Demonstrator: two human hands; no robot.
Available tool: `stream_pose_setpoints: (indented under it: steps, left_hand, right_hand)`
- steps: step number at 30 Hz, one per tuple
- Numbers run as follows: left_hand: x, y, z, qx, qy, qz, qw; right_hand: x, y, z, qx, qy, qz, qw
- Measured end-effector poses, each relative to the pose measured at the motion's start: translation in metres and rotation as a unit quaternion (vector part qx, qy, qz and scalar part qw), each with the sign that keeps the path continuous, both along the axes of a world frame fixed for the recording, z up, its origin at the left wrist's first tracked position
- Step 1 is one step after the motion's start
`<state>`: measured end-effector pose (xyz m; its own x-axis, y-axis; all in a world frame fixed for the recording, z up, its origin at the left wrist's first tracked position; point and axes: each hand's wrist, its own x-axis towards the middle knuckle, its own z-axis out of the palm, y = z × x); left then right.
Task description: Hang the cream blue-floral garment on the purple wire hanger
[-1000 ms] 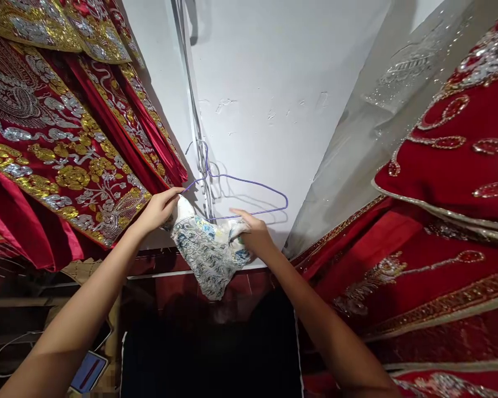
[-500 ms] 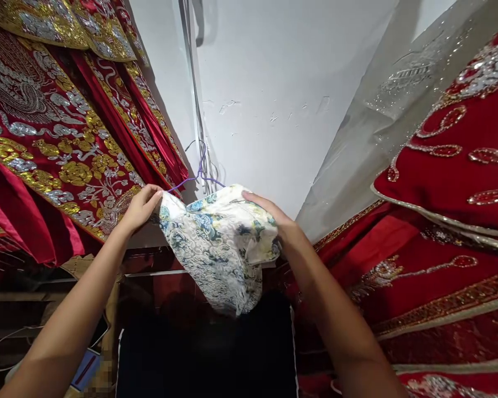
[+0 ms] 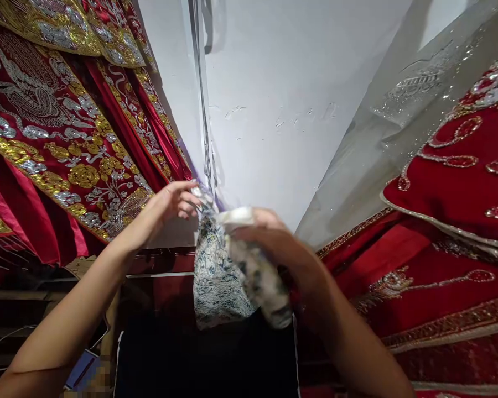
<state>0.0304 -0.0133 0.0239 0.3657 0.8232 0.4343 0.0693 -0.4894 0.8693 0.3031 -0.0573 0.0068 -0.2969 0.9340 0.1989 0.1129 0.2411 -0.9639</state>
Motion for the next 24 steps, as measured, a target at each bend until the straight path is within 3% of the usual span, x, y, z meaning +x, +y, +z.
stream_pose_setpoints:
  steps: [3,6,8,10,12,13,16,18,21,24]
  left_hand:
    - [0.019,-0.033,-0.014,-0.145,-0.03,-0.082,0.986]
    - [0.011,-0.058,-0.027,-0.234,-0.015,-0.128,0.964]
    - [-0.006,-0.069,-0.027,-0.243,0.033,-0.135,0.96]
    - [-0.029,-0.075,-0.022,-0.214,0.093,-0.11,0.966]
    - [-0.05,-0.073,-0.014,-0.165,0.144,-0.059,0.974]
    - [-0.059,-0.068,-0.011,-0.132,0.163,-0.025,0.977]
    - [-0.075,-0.038,-0.006,-0.001,0.193,0.1,0.976]
    - [-0.077,-0.01,-0.005,0.087,0.185,0.184,0.961]
    - [-0.072,0.029,-0.003,0.191,0.163,0.283,0.926]
    - [-0.059,0.047,-0.002,0.277,0.134,0.339,0.889]
  right_hand:
    - [-0.043,-0.012,-0.025,0.048,-0.13,0.159,0.978]
    - [-0.063,-0.007,-0.043,0.191,-0.166,0.219,0.942]
    - [-0.059,0.005,-0.05,0.297,-0.172,0.159,0.926]
    - [-0.045,0.018,-0.055,0.35,-0.183,0.021,0.918]
    - [-0.027,0.03,-0.058,0.328,-0.199,-0.1,0.918]
    - [-0.018,0.035,-0.059,0.294,-0.206,-0.125,0.925]
    - [-0.001,0.046,-0.056,0.139,-0.195,-0.071,0.968]
    - [0.003,0.056,-0.048,0.057,-0.136,-0.026,0.989]
    - [-0.001,0.078,-0.029,0.031,0.004,-0.055,0.998]
    - [-0.005,0.104,-0.008,0.03,0.121,-0.135,0.983]
